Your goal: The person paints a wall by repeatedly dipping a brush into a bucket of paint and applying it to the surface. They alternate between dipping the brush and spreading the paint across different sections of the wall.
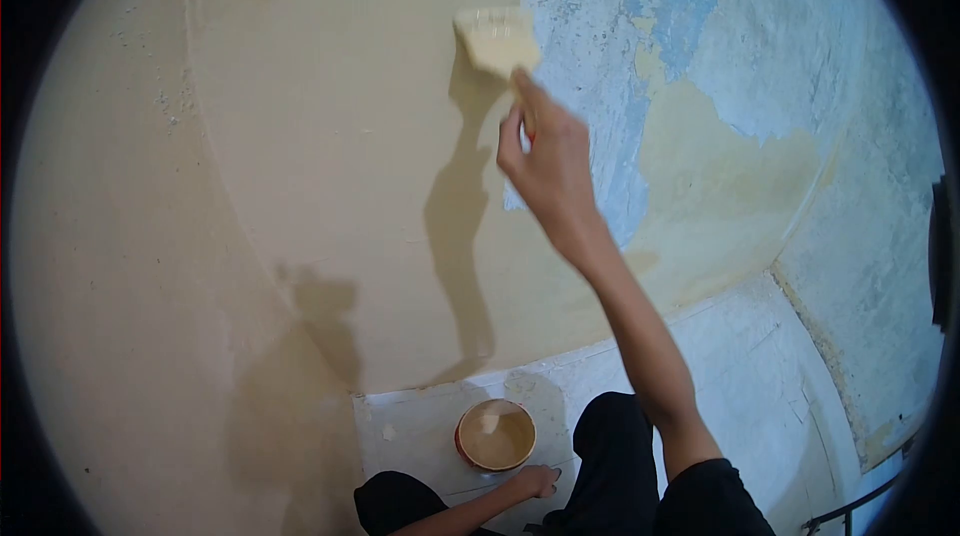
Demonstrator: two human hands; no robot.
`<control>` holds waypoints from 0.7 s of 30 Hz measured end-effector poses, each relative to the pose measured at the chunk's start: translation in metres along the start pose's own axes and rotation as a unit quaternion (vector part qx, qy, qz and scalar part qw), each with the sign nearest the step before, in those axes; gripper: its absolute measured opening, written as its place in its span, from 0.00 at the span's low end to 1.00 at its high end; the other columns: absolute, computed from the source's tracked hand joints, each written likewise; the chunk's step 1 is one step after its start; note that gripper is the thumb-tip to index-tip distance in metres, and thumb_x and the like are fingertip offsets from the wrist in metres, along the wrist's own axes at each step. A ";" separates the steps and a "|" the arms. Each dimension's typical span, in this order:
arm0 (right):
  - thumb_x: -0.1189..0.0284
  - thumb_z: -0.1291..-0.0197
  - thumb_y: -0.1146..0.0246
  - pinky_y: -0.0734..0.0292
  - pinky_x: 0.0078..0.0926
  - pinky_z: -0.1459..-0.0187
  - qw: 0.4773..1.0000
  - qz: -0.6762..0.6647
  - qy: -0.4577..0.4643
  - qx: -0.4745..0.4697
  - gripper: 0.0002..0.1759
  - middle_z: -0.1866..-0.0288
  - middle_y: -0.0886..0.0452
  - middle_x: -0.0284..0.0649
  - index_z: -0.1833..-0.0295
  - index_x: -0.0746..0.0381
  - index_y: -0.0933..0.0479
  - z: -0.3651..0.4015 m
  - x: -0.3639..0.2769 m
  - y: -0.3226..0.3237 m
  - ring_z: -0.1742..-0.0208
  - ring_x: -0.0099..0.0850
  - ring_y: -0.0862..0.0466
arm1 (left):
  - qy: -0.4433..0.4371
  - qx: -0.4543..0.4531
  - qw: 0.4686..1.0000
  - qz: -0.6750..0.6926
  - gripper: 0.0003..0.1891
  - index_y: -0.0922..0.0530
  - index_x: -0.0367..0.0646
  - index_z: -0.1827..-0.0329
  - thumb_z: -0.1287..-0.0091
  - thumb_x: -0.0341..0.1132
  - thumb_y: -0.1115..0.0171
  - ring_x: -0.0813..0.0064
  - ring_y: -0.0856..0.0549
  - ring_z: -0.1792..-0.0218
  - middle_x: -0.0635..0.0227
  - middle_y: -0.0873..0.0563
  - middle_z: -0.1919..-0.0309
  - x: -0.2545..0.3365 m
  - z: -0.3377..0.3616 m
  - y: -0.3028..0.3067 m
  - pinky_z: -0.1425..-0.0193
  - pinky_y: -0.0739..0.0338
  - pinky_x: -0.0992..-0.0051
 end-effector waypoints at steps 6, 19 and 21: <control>0.78 0.47 0.44 0.28 0.42 0.68 0.981 -0.015 -0.112 -0.157 0.23 0.73 0.24 0.55 0.42 0.68 0.30 0.111 0.016 0.011 0.70 0.49 0.22 | -0.016 0.003 1.000 0.000 0.18 0.27 0.36 0.54 0.41 0.41 0.45 0.48 0.18 0.58 0.45 0.19 0.61 -0.008 0.000 -0.004 0.56 0.25 0.54; 0.79 0.44 0.44 0.29 0.36 0.71 0.991 -0.053 -0.086 -0.084 0.21 0.73 0.24 0.52 0.44 0.69 0.28 0.052 -0.012 0.025 0.75 0.43 0.24 | 0.011 -0.023 1.000 -0.006 0.17 0.26 0.38 0.55 0.44 0.39 0.44 0.51 0.18 0.56 0.49 0.18 0.59 0.001 -0.008 -0.005 0.55 0.23 0.55; 0.81 0.44 0.44 0.29 0.29 0.73 0.998 -0.061 0.019 -0.005 0.21 0.69 0.21 0.52 0.43 0.66 0.27 0.035 -0.023 0.004 0.78 0.33 0.24 | -0.004 -0.009 1.000 -0.014 0.17 0.26 0.37 0.56 0.45 0.38 0.44 0.51 0.18 0.55 0.49 0.18 0.59 -0.002 -0.016 -0.009 0.55 0.23 0.55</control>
Point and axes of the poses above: each hand's wrist, its own z-axis away from the middle knuckle, its own y-axis out of the back of the hand, x = y × z, the point moved 2 cm from there along -z, towards the middle knuckle
